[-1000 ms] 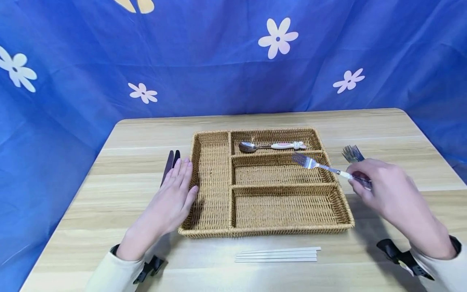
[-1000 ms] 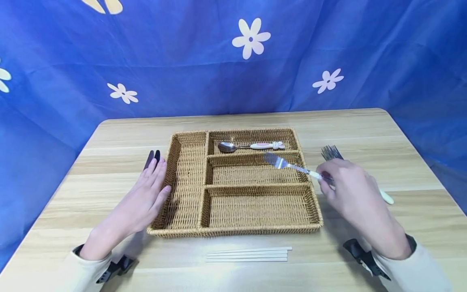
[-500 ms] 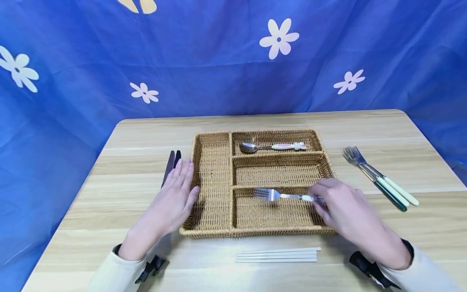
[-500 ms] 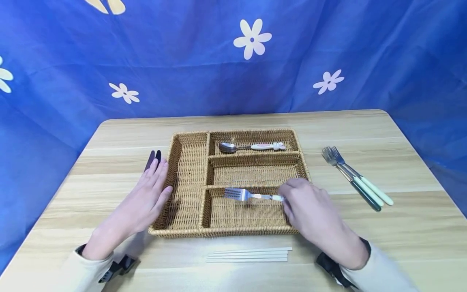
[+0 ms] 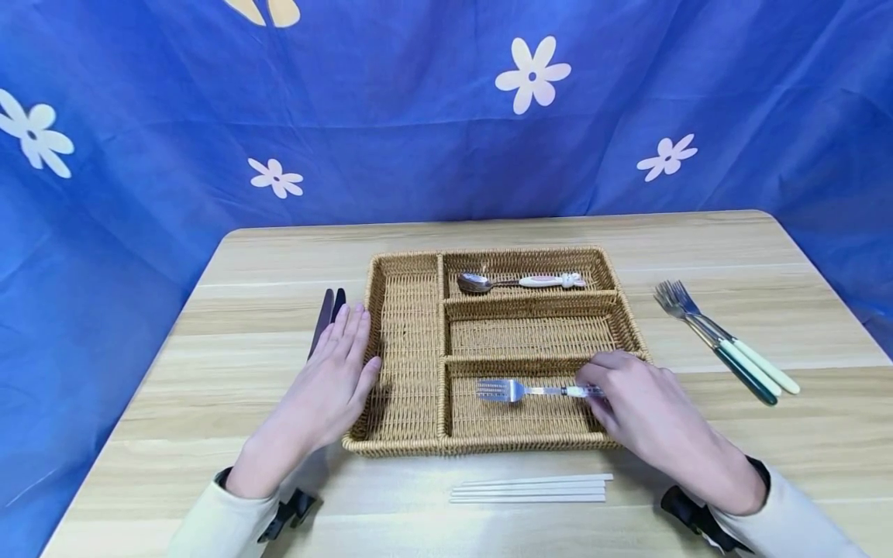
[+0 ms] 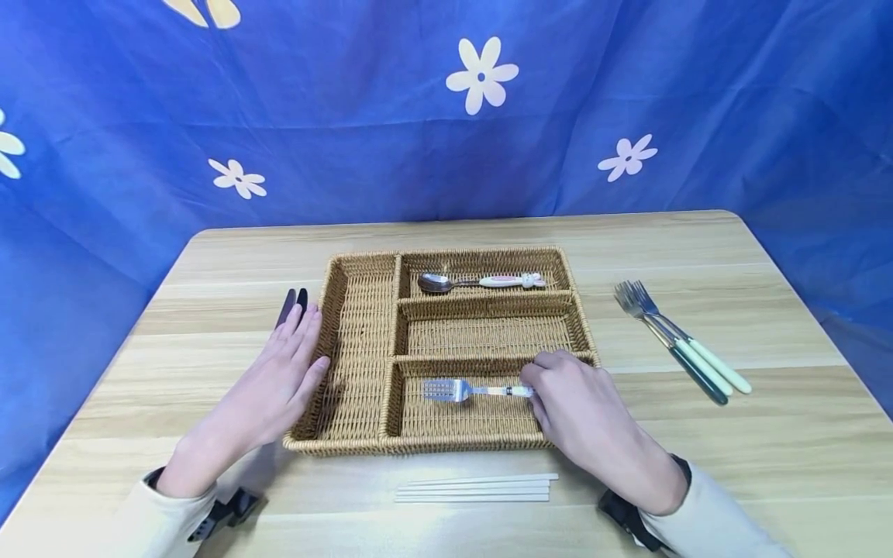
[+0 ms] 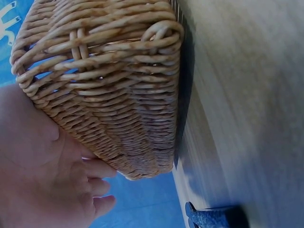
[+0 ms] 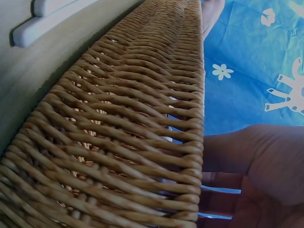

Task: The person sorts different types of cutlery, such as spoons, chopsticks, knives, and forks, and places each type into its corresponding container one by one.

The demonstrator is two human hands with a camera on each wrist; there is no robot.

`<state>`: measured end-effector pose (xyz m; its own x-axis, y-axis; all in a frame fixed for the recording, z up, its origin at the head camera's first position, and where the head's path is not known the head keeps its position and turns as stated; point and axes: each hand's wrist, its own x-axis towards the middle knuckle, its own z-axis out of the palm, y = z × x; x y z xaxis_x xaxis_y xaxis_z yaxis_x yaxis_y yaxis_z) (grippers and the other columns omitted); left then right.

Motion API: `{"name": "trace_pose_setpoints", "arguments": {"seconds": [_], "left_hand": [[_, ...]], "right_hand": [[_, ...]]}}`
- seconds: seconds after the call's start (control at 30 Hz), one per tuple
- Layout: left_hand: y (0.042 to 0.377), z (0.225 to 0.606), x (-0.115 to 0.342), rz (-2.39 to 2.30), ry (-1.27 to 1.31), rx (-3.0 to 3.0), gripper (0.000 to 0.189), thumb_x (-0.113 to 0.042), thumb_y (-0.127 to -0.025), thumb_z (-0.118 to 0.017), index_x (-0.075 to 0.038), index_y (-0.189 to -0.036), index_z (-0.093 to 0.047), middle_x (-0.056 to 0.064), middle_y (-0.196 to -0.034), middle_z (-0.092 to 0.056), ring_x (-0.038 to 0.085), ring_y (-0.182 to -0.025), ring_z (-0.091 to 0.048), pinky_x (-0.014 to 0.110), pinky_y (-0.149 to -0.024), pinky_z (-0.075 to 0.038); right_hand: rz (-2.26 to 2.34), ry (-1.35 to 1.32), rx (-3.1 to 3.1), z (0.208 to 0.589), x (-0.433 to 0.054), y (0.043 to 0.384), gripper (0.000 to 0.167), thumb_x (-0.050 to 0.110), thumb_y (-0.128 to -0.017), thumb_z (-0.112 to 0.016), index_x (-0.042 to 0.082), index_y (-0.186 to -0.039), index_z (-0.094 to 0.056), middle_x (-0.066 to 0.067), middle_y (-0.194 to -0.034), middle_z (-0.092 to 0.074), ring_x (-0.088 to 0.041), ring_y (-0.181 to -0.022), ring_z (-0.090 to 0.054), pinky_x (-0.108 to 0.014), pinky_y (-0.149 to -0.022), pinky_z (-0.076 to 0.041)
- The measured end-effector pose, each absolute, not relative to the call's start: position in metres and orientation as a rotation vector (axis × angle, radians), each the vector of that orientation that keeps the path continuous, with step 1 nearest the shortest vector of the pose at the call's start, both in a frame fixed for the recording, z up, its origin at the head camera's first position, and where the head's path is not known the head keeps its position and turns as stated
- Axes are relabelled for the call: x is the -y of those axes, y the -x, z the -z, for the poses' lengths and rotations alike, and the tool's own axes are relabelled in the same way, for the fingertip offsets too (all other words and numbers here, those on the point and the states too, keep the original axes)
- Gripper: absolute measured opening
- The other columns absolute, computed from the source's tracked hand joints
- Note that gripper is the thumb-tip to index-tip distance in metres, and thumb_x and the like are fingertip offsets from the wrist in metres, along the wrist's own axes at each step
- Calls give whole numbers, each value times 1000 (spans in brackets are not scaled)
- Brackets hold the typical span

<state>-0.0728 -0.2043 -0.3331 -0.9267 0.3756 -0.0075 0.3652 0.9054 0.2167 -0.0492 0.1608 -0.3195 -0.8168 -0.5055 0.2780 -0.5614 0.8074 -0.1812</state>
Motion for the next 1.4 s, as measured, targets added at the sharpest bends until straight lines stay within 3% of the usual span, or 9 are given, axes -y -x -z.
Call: {"name": "trace_pose_setpoints", "arguments": {"seconds": [1.1, 1.4], "left_hand": [[74, 334, 206, -348, -587, -3021, 63, -27, -106, -31, 10, -150, -5, 23, -157, 3, 35, -146, 8, 50, -119, -4], [74, 334, 206, -346, -590, -3022, 63, -28, -106, -30, 9, -150, -5, 23, -158, 3, 37, -146, 6, 51, -119, -5]], "right_hand": [[-361, -838, 2797, 329, -160, 56, 20, 0, -69, -79, 15, -77, -68, 5, -76, -60, -11, -62, -57, -25, -45, -48], [-340, -875, 2815, 336, -160, 60, 20, -2, -68, -77, 14, -76, -68, 3, -76, -61, -13, -61, -58, -18, -43, -42]]}}
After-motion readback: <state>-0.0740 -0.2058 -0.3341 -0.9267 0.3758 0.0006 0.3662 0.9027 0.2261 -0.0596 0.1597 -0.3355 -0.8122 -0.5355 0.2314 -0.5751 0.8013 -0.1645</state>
